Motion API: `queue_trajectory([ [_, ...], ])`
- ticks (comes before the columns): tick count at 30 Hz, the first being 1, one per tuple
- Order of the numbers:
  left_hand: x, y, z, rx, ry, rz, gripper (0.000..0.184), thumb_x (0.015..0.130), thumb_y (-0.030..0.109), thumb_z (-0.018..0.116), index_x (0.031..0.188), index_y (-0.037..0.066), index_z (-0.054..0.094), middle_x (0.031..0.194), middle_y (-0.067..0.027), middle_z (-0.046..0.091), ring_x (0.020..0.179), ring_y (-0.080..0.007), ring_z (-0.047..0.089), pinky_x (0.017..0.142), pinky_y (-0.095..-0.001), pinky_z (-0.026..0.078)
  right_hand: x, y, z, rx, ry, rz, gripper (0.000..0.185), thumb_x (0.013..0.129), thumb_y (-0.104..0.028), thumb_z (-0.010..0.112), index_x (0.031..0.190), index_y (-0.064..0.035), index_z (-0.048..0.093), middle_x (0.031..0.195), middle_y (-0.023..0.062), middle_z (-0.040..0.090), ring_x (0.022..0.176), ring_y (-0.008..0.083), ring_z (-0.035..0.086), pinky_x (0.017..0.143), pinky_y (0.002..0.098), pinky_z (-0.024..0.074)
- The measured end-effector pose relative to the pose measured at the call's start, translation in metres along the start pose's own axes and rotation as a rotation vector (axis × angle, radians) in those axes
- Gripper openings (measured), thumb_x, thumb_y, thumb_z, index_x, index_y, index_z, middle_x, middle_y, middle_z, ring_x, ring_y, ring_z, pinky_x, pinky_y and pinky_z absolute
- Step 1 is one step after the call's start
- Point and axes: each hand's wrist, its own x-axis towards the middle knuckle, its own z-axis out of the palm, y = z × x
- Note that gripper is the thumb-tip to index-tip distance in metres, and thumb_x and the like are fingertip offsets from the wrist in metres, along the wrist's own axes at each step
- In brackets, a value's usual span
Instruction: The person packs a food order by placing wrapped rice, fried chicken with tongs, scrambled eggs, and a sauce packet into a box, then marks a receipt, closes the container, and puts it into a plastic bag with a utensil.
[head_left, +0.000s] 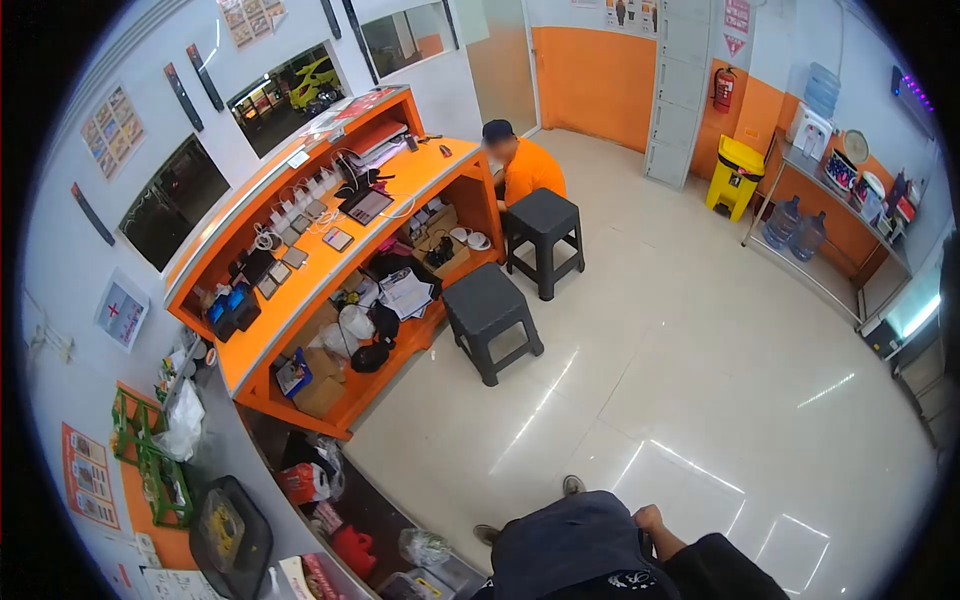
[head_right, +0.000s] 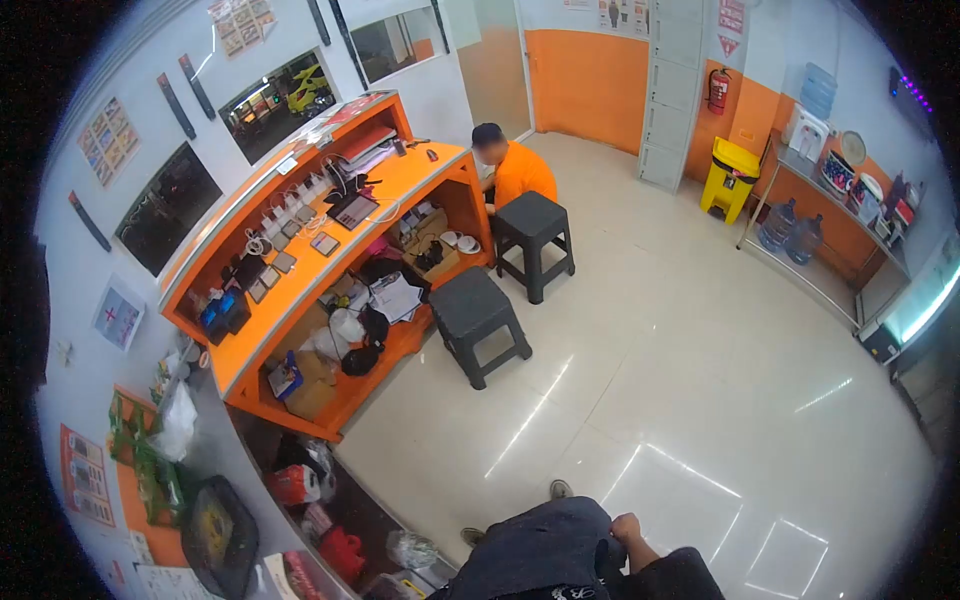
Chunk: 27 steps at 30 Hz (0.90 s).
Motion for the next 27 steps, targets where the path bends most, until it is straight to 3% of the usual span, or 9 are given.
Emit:
queue_trajectory([
  [3,-0.025,0.050,0.052,-0.145,-0.174,0.128,0.050,0.092,0.020,0.054,0.132,-0.008,0.042,0.131,-0.0283,0.048,0.122,-0.0375,0.048,0.103,-0.0470,0.038,0.002,0.017,-0.021,0.133,0.161,0.378,0.028,0.077,-0.025,0.056,0.078,-0.0017,0.072,0.087,0.0207,0.069,0.082,0.0359,0.068,0.077,0.0463,0.0526],
  [6,-0.070,0.092,0.131,-0.346,-0.519,0.130,0.049,0.092,0.017,0.054,0.131,-0.008,0.043,0.131,-0.0285,0.049,0.123,-0.0372,0.048,0.103,-0.0462,0.039,-0.012,0.022,-0.049,0.440,0.068,0.514,0.029,0.078,-0.023,0.055,0.074,0.0011,0.071,0.083,0.0215,0.069,0.078,0.0362,0.068,0.075,0.0476,0.0531],
  [7,-0.098,0.111,0.171,-0.491,-0.697,0.019,0.029,0.093,0.014,0.050,0.114,-0.004,0.058,0.102,-0.0187,0.067,0.094,-0.0300,0.065,0.086,-0.0404,0.050,0.032,0.100,0.041,0.152,0.018,0.436,0.030,0.081,-0.023,0.053,0.075,0.0001,0.070,0.083,0.0176,0.070,0.077,0.0347,0.068,0.071,0.0467,0.0527],
  [8,-0.125,0.132,0.196,-0.654,-0.905,0.002,0.027,0.093,0.017,0.051,0.108,-0.002,0.064,0.081,-0.0140,0.071,0.074,-0.0264,0.068,0.076,-0.0374,0.054,0.045,0.129,0.069,0.046,-0.047,0.261,0.028,0.082,-0.025,0.053,0.078,-0.0033,0.071,0.085,0.0173,0.070,0.079,0.0337,0.068,0.070,0.0454,0.0523],
  [10,-0.165,0.176,0.221,-0.492,-1.139,0.129,0.027,0.092,0.020,0.054,0.106,0.001,0.066,0.079,-0.0124,0.071,0.070,-0.0213,0.069,0.072,-0.0358,0.054,0.064,0.171,0.106,-0.160,-0.112,-0.109,0.027,0.083,-0.029,0.053,0.084,-0.0099,0.072,0.089,0.0168,0.069,0.081,0.0315,0.067,0.070,0.0427,0.0514],
  [12,-0.175,0.218,0.225,-0.355,-1.184,0.399,0.028,0.090,0.026,0.059,0.099,0.002,0.070,0.079,-0.0102,0.072,0.072,-0.0193,0.070,0.071,-0.0330,0.054,0.058,0.156,0.071,-0.032,-0.149,-0.015,0.027,0.083,-0.029,0.053,0.084,-0.0099,0.072,0.089,0.0167,0.069,0.081,0.0316,0.067,0.070,0.0427,0.0514],
  [18,-0.161,0.268,0.232,-0.289,-1.303,0.334,0.033,0.086,0.034,0.063,0.090,0.003,0.071,0.073,-0.0087,0.071,0.070,-0.0206,0.069,0.069,-0.0330,0.053,0.053,0.113,-0.029,0.124,-0.100,0.206,0.026,0.082,-0.029,0.054,0.084,-0.0100,0.072,0.088,0.0166,0.069,0.081,0.0316,0.067,0.069,0.0426,0.0514],
  [24,-0.157,0.203,0.272,-0.242,-1.324,0.137,0.027,0.080,0.026,0.062,0.092,0.004,0.071,0.076,-0.0121,0.070,0.075,-0.0276,0.068,0.076,-0.0374,0.052,0.052,0.100,-0.061,0.163,-0.080,0.252,0.026,0.082,-0.029,0.054,0.083,-0.0101,0.072,0.088,0.0165,0.069,0.080,0.0317,0.067,0.069,0.0426,0.0515],
  [27,-0.166,0.173,0.261,-0.194,-1.254,0.207,0.028,0.077,0.022,0.059,0.096,0.005,0.071,0.089,-0.0160,0.071,0.087,-0.0319,0.067,0.084,-0.0387,0.051,0.054,0.095,-0.063,0.167,-0.091,0.250,0.026,0.081,-0.029,0.054,0.083,-0.0101,0.072,0.088,0.0164,0.069,0.080,0.0317,0.067,0.069,0.0426,0.0515],
])
